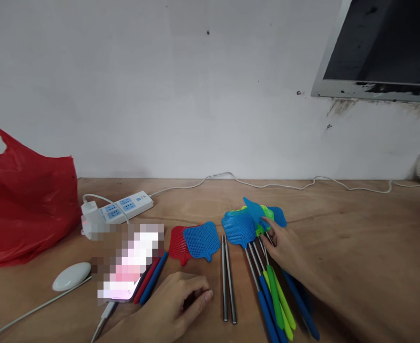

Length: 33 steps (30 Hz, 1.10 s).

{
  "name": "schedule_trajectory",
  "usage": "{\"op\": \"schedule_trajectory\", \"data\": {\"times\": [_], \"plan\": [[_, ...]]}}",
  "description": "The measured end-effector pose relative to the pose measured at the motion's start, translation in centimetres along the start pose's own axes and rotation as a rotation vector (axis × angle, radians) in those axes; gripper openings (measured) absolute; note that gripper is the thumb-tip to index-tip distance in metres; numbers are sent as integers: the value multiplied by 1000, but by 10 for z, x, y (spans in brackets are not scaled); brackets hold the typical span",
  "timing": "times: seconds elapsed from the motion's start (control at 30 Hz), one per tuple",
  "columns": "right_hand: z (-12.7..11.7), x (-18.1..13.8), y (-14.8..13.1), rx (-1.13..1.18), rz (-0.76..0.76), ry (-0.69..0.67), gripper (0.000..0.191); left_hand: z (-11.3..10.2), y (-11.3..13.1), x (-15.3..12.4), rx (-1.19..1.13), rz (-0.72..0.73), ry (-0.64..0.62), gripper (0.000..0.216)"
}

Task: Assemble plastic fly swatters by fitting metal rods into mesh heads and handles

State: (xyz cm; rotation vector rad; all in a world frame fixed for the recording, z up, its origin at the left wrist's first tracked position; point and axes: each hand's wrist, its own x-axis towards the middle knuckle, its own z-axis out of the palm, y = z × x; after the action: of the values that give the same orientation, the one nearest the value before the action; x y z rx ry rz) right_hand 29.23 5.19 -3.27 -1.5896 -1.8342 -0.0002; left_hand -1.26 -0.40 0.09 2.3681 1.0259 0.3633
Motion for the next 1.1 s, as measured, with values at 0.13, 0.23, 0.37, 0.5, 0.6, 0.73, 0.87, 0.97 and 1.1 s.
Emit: {"op": "schedule_trajectory", "data": {"times": [0.13,0.23,0.37,0.5,0.6,0.73,0.87,0.97,1.1], "plan": [[-2,-2,0,-94,-44,-6,36,-1,-1,0,6,16,-3,36],[-9,-3,-7,-168,-70,-21,29,-1,0,-1,6,28,7,35],[-17,-5,-22,-176,-163,-106,14,1,-1,-1,11,20,9,33],[-18,-12,-35,-113,-271,-240,14,2,-3,0,10,30,-1,33],[-19,-15,-40,-91,-312,-303,11,1,-4,-1,12,35,-12,33],[-23,-17,-48,-56,-404,-329,11,0,-6,0,35,24,-6,33],[-27,-22,-58,12,-482,-375,13,2,-8,1,100,-34,72,34],[-29,-27,-63,65,-496,-430,23,2,-10,2,132,-88,131,34],[-31,-30,-67,74,-482,-513,27,4,-11,3,132,-91,162,33]]}}
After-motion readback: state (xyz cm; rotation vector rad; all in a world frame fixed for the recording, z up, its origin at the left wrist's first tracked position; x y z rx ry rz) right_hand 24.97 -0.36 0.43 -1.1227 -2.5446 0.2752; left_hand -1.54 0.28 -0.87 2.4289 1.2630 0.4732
